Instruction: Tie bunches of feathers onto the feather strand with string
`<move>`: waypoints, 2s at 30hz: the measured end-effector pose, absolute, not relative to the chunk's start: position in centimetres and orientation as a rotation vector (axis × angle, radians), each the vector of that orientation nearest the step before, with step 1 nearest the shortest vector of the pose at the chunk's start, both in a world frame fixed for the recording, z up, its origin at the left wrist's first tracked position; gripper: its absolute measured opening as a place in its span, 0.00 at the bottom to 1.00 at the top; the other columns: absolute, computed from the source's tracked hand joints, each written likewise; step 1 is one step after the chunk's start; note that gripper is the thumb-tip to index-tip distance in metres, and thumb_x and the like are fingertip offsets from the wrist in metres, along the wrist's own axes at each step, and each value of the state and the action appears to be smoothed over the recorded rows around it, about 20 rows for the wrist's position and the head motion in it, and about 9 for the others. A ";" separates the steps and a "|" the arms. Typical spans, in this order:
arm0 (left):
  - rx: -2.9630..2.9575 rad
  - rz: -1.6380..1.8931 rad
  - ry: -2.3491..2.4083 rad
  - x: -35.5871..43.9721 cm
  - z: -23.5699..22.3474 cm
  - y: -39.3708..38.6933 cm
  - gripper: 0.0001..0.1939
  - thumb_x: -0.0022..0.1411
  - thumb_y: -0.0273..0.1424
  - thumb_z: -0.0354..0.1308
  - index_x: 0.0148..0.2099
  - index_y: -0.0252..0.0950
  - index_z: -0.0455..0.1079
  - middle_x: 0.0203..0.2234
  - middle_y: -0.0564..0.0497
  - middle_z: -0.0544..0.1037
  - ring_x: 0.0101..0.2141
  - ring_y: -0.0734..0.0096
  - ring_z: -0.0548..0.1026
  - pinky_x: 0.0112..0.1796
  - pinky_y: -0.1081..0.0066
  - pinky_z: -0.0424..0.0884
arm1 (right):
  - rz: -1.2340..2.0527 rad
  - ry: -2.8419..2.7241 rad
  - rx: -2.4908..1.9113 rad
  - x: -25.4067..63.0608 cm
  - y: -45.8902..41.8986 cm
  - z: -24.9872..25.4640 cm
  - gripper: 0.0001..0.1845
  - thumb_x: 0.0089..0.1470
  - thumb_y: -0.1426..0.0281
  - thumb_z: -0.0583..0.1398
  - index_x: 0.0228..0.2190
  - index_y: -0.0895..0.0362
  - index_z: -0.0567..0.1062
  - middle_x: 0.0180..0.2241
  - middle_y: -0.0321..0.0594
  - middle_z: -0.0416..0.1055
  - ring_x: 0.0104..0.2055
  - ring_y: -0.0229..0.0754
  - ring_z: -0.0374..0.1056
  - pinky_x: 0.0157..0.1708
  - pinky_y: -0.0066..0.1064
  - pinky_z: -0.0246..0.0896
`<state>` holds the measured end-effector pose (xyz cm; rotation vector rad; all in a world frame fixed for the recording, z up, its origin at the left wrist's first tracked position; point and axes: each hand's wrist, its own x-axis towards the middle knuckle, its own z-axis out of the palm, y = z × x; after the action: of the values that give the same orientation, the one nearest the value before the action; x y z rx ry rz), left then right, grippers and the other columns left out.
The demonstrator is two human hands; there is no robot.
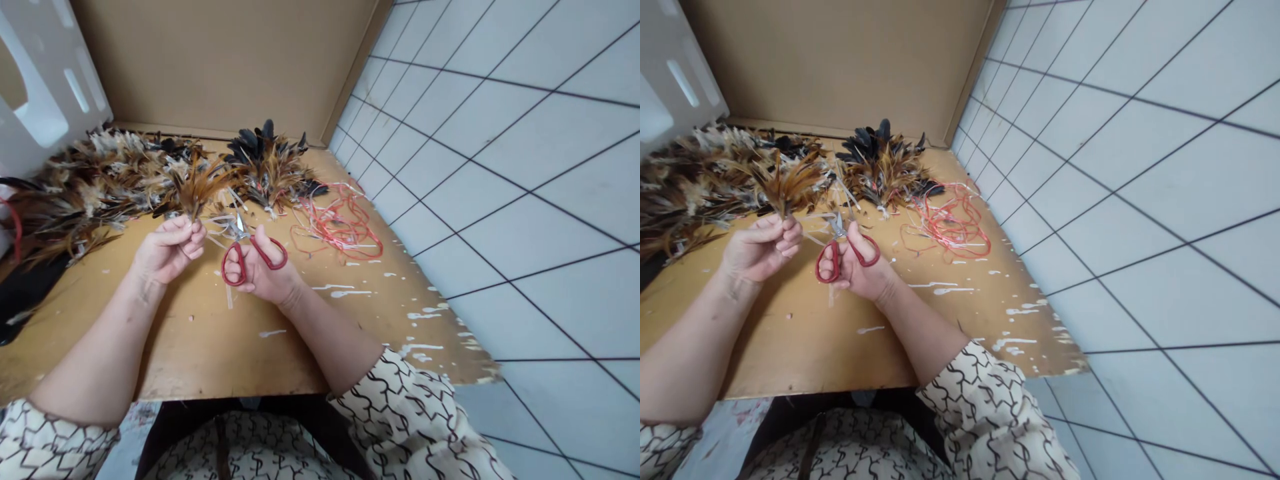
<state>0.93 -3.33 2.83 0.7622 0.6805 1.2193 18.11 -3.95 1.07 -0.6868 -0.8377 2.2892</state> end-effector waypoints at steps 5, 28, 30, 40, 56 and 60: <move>0.758 1.167 0.667 1.3 2.6 -3.4 0.09 0.47 0.17 0.58 0.18 0.29 0.67 0.13 0.54 0.62 0.14 0.84 0.56 0.15 0.81 0.54 | 2.234 -0.675 -0.670 18.0 -4.0 1.4 0.33 0.53 0.43 0.44 0.21 0.59 0.65 0.17 0.34 0.58 0.20 0.30 0.55 0.12 0.18 0.38; 0.655 1.225 0.850 1.0 1.9 -2.6 0.09 0.46 0.15 0.55 0.18 0.29 0.65 0.12 0.56 0.60 0.13 0.86 0.53 0.15 0.84 0.49 | 1.654 -0.660 -0.959 20.4 -1.9 2.2 0.23 0.46 0.56 0.62 0.17 0.56 0.56 0.12 0.23 0.50 0.13 0.25 0.45 0.11 0.18 0.34; 0.709 1.140 0.848 1.0 1.6 -2.5 0.07 0.46 0.17 0.57 0.19 0.28 0.67 0.11 0.55 0.61 0.12 0.86 0.53 0.14 0.83 0.48 | 1.542 -0.947 -1.191 21.3 -1.3 1.7 0.22 0.45 0.56 0.62 0.16 0.56 0.59 0.11 0.26 0.54 0.13 0.27 0.48 0.12 0.21 0.35; 0.774 1.091 0.798 1.2 1.2 -2.4 0.02 0.40 0.19 0.61 0.20 0.27 0.71 0.11 0.52 0.66 0.12 0.84 0.56 0.15 0.80 0.50 | 0.224 -1.923 -2.133 23.0 -1.1 1.9 0.08 0.49 0.69 0.57 0.29 0.61 0.74 0.36 0.53 0.73 0.41 0.51 0.69 0.38 0.37 0.61; 0.801 0.899 0.724 2.7 0.7 -3.0 0.06 0.40 0.22 0.66 0.21 0.28 0.71 0.12 0.51 0.69 0.12 0.85 0.57 0.15 0.81 0.50 | 1.240 -1.582 -1.086 17.9 -2.7 -0.7 0.03 0.45 0.72 0.56 0.23 0.58 0.68 0.18 0.31 0.63 0.19 0.30 0.57 0.22 0.24 0.54; 0.759 0.969 0.756 2.8 0.7 -2.8 0.05 0.41 0.22 0.65 0.21 0.27 0.71 0.11 0.52 0.68 0.12 0.86 0.56 0.15 0.81 0.50 | 1.089 -1.586 -1.084 18.6 -2.4 -1.0 0.05 0.45 0.71 0.57 0.21 0.58 0.68 0.17 0.30 0.62 0.20 0.30 0.56 0.22 0.24 0.54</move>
<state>2.76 -2.81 0.66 0.7587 0.7559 0.9690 18.56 -2.37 -1.01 -1.0835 -1.5862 1.0890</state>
